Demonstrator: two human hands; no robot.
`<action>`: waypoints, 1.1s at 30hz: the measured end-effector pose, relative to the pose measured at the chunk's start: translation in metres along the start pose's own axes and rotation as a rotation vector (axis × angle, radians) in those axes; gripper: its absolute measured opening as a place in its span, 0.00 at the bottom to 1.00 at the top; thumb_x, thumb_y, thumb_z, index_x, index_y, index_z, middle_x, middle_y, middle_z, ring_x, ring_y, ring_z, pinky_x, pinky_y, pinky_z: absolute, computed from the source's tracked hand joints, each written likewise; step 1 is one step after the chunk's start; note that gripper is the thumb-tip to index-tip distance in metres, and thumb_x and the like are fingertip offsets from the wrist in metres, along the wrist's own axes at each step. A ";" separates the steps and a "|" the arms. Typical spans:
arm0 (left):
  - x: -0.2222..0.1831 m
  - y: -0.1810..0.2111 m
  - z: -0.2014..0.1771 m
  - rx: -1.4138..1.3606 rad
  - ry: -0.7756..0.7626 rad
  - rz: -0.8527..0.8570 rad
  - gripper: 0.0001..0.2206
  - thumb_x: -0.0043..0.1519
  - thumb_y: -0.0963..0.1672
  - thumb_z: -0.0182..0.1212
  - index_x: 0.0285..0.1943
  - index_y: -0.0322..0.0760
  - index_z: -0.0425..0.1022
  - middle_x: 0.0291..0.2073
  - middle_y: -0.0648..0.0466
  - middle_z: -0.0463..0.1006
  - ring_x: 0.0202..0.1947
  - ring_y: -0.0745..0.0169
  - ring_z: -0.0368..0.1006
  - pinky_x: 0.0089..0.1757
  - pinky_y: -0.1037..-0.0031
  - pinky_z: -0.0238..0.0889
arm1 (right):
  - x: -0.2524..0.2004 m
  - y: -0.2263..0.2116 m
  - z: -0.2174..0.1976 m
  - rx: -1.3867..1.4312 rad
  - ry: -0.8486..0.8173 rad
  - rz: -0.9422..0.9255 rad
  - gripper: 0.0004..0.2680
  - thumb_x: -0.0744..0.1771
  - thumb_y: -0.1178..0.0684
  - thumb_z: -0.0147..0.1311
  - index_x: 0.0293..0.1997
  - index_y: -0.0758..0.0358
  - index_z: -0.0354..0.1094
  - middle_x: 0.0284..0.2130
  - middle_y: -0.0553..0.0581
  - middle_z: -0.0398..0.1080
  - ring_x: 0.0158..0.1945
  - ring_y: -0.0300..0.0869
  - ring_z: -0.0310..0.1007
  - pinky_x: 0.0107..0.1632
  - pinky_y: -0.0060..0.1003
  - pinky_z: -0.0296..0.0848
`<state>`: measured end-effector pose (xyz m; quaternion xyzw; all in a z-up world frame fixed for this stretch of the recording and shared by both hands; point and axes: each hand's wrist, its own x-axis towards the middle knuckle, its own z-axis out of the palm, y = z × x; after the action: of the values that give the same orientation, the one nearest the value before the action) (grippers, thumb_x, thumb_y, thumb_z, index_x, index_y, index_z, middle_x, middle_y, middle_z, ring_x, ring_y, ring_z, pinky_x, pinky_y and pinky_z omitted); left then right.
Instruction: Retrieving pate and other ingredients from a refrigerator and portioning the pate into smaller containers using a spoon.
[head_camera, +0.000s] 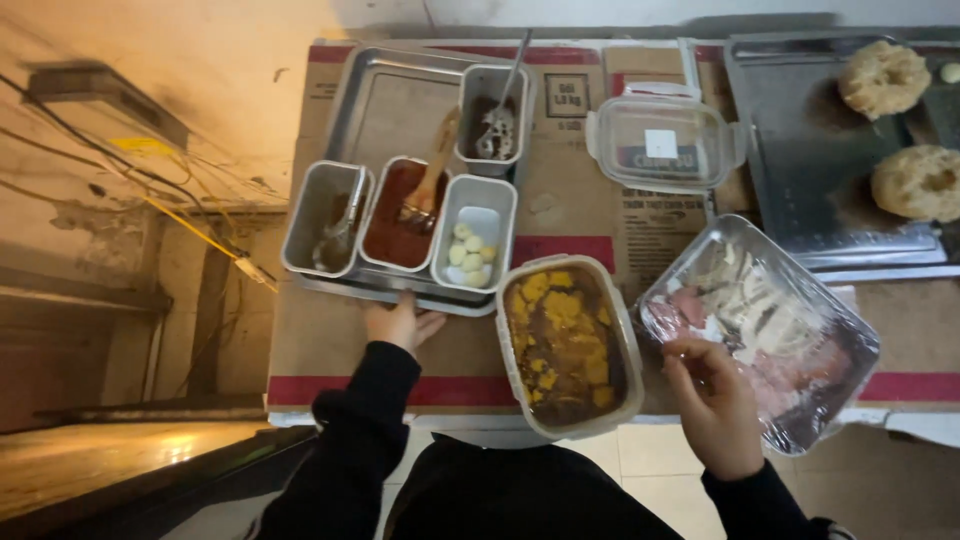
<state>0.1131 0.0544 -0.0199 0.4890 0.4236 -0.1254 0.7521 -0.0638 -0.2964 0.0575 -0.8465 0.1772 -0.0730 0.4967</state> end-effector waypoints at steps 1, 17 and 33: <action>-0.016 0.006 0.005 -0.016 -0.002 0.023 0.35 0.68 0.40 0.55 0.80 0.52 0.38 0.74 0.35 0.59 0.57 0.22 0.76 0.51 0.43 0.77 | -0.001 0.001 0.004 0.006 -0.010 -0.038 0.05 0.69 0.60 0.54 0.48 0.65 0.74 0.48 0.57 0.77 0.53 0.42 0.77 0.59 0.33 0.74; 0.032 0.073 -0.055 0.691 0.272 0.936 0.65 0.40 0.52 0.87 0.81 0.33 0.37 0.71 0.46 0.68 0.71 0.48 0.62 0.68 0.54 0.40 | -0.013 -0.032 0.022 -0.127 0.077 -0.130 0.07 0.69 0.61 0.54 0.51 0.68 0.71 0.48 0.63 0.73 0.50 0.47 0.75 0.53 0.39 0.75; -0.093 0.075 -0.096 0.296 0.154 1.204 0.39 0.43 0.40 0.80 0.66 0.33 0.66 0.59 0.38 0.76 0.56 0.43 0.78 0.50 0.59 0.77 | -0.079 -0.116 0.074 0.019 0.131 -0.050 0.06 0.71 0.59 0.50 0.49 0.68 0.72 0.46 0.60 0.74 0.46 0.44 0.76 0.48 0.36 0.78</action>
<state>0.0520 0.1513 0.0817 0.7485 0.1049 0.2989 0.5825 -0.0883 -0.1549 0.1256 -0.8392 0.1876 -0.1423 0.4901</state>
